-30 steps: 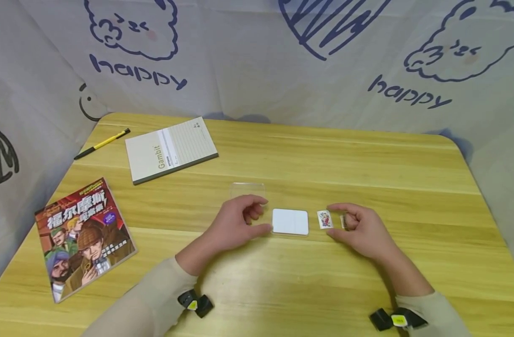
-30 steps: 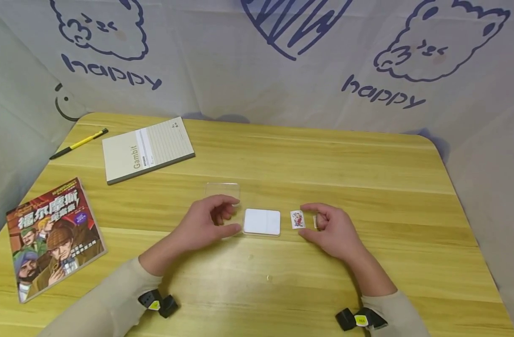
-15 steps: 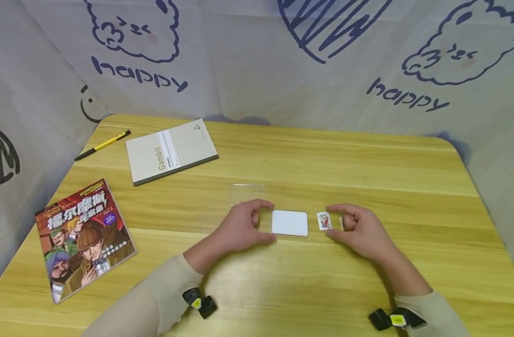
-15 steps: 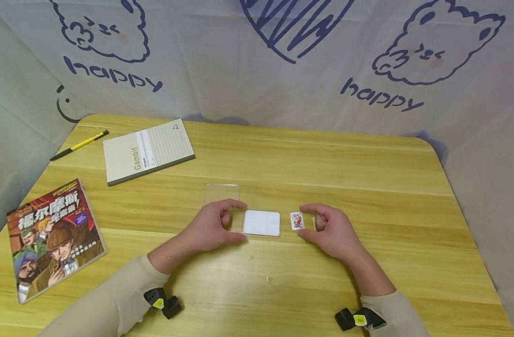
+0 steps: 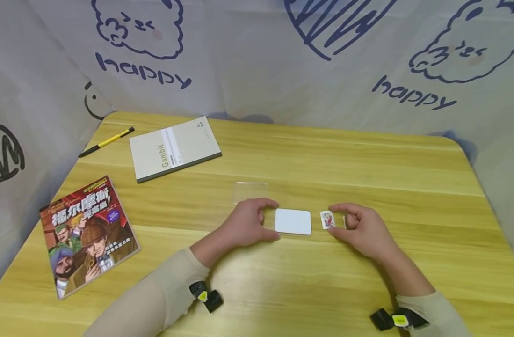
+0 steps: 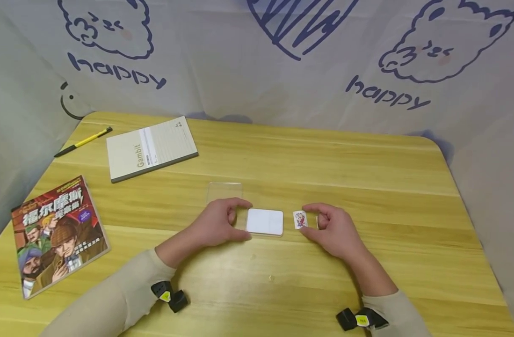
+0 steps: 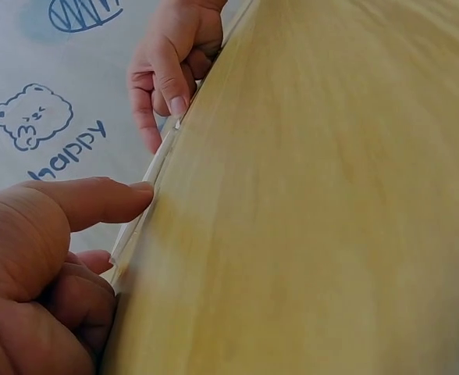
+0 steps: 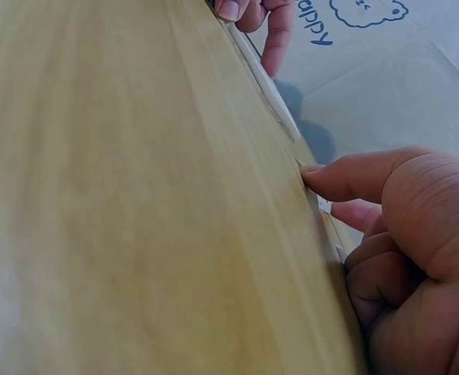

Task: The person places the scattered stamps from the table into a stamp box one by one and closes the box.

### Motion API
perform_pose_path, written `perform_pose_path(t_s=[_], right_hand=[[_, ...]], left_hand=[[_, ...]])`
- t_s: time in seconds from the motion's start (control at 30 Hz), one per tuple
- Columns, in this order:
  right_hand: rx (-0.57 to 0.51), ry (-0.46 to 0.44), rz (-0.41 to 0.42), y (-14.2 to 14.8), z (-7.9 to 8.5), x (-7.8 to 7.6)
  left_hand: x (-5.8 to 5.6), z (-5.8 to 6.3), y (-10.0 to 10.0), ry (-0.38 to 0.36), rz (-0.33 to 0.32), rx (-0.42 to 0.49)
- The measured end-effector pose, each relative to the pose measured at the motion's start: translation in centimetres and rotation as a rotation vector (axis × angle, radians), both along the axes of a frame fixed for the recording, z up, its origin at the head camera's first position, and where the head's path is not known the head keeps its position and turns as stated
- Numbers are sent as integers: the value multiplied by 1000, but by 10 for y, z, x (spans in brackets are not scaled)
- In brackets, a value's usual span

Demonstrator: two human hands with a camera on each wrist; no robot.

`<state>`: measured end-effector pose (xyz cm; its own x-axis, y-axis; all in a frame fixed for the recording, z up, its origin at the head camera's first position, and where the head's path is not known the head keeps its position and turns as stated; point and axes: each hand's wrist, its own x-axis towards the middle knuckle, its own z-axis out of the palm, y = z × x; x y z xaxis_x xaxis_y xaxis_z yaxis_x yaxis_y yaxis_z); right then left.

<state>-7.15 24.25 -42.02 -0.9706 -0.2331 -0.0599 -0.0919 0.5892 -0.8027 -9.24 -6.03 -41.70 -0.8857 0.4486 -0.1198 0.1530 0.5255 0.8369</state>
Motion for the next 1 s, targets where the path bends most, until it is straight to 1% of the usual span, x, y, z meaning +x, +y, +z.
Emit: perform_pose_path(t_s=[0.2, 0.5, 0.83, 1.0], right_hand=[[5, 4, 2, 1, 1, 0], [24, 17, 4, 2, -3, -1], [11, 41, -13, 1, -1, 1], [0, 51, -19, 1, -1, 2]], left_hand=[[0, 3, 1, -18, 2, 12], [0, 1, 1, -24, 9, 17], [0, 0, 1, -10, 1, 9], [1, 2, 1, -21, 3, 11]])
